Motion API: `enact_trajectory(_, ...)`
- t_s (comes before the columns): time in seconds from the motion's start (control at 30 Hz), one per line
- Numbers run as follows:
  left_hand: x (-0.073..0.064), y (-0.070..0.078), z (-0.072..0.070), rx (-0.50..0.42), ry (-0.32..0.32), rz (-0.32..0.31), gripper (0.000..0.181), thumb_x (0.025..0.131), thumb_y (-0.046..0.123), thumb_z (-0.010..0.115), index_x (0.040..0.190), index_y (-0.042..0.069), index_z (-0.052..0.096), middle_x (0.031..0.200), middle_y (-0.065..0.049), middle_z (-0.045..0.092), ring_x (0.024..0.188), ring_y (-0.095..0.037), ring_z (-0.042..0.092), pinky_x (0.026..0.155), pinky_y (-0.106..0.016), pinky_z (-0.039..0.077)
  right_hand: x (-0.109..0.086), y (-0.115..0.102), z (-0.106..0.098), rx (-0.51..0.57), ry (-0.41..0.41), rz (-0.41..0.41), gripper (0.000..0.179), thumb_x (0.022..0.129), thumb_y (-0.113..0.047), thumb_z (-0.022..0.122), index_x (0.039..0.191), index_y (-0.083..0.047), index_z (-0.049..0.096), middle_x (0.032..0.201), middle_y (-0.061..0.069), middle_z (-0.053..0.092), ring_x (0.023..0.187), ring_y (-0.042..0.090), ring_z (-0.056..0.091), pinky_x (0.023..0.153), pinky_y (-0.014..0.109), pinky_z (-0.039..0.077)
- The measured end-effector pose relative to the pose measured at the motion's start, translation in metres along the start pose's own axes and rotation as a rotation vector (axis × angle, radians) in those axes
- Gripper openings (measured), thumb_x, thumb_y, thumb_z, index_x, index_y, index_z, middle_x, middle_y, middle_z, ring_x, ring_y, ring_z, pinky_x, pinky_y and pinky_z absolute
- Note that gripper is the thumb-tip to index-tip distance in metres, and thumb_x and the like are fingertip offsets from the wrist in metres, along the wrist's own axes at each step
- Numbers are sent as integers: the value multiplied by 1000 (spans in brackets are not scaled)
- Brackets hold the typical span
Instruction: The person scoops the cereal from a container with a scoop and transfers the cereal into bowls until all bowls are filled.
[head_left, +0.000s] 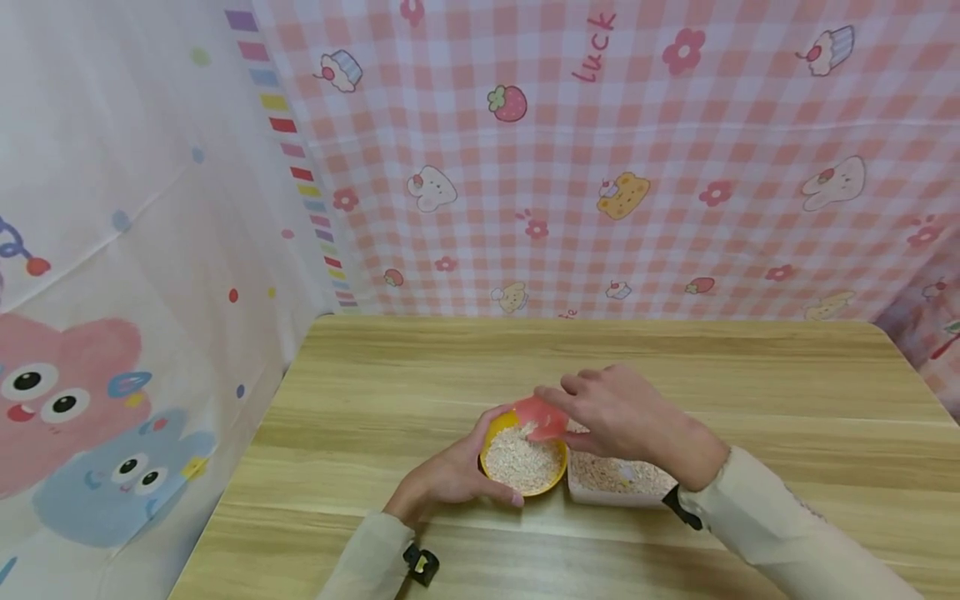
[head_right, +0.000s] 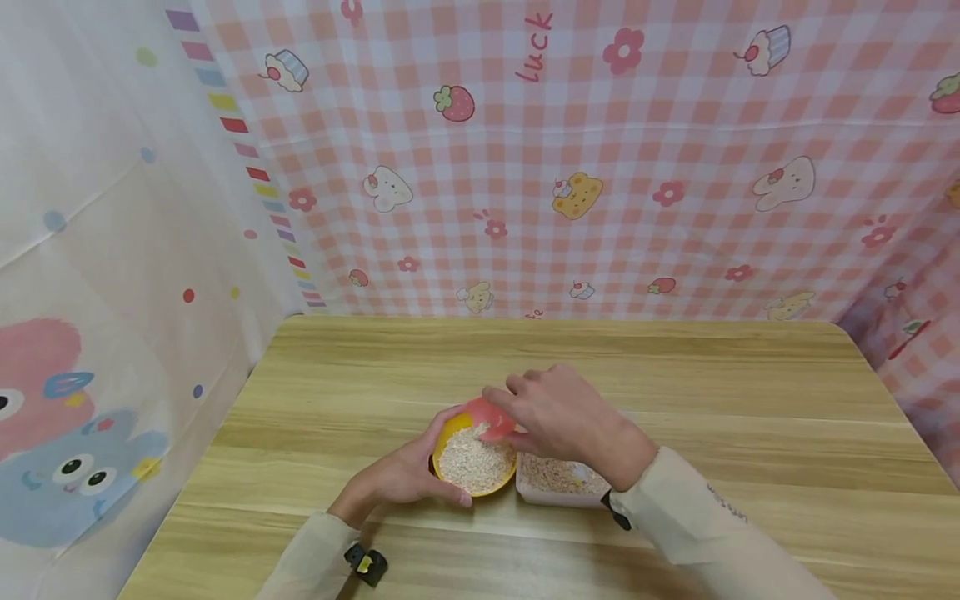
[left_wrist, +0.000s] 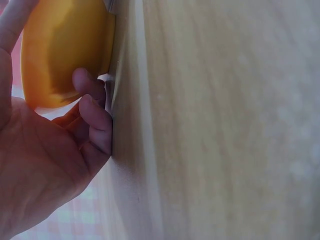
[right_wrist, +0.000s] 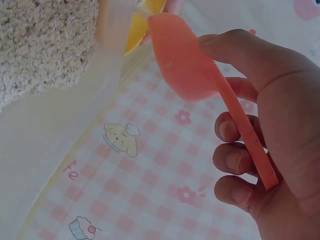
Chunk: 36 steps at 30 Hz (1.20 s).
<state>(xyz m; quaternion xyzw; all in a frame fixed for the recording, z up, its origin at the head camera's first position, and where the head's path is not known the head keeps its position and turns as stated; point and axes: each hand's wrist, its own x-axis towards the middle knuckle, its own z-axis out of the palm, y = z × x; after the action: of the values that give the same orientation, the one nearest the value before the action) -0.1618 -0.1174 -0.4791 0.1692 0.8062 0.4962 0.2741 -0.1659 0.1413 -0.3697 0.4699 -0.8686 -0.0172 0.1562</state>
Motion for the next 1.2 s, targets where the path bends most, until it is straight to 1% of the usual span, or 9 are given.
enact_trajectory(0.17,-1,-1,1,8,5,6,110,69,32,92,147,53,17,151,-2,41,131,-24,43,114,-55,26,-2,2,-5,-46,-2,-6,54,75,-38,84,120,-14,66,75,-2,60,63,15,59,46,25,41)
enact_trajectory(0.4,-2,0,1,-4,11,-25,111,69,32,92,150,50,18,151,-5,40,130,-27,43,113,-58,25,-7,3,-14,-76,15,-2,54,75,-38,84,120,-13,67,74,-2,58,62,15,58,46,25,40)
enact_trajectory(0.47,-2,0,1,-3,12,-29,111,69,33,92,149,52,18,151,-5,40,130,-27,43,113,-58,25,-9,3,-14,-60,19,10,54,76,-39,83,121,-13,67,74,-2,58,62,15,58,46,25,40)
enact_trajectory(0.57,-2,0,1,3,15,-23,112,68,32,92,151,49,18,152,-6,40,130,-27,43,113,-59,25,-14,5,-16,-14,26,39,54,77,-39,82,122,-13,67,75,-3,58,61,13,56,47,24,40)
enact_trajectory(0.7,-2,-1,2,14,15,-18,115,68,33,93,154,43,16,153,-7,39,131,-28,43,113,-59,26,-26,10,-18,50,33,84,53,79,-38,80,124,-14,66,74,-5,55,54,8,44,47,22,35)
enact_trajectory(0.83,-2,-1,2,18,16,-21,117,67,34,93,155,41,16,154,-8,38,133,-30,41,113,-59,26,-41,15,-19,96,29,138,53,80,-38,78,126,-16,66,74,-7,55,53,4,35,48,20,30)
enact_trajectory(0.97,-2,0,2,23,25,-25,118,67,34,93,155,41,15,155,-9,37,133,-31,41,113,-60,26,-55,19,-19,130,11,189,53,80,-37,78,127,-17,66,81,-6,63,56,3,42,50,23,36)
enact_trajectory(1.07,-2,0,1,27,28,-23,118,67,34,93,155,40,15,155,-9,36,134,-30,41,113,-60,25,-65,21,-20,144,-8,218,54,79,-37,79,127,-16,65,88,-1,69,58,3,48,53,26,42)
enact_trajectory(1.2,-1,1,1,27,25,-11,118,68,34,92,156,39,14,157,-8,34,135,-30,39,114,-60,24,-78,23,-20,186,-68,267,53,79,-37,80,126,-16,66,91,0,70,55,0,45,52,26,42)
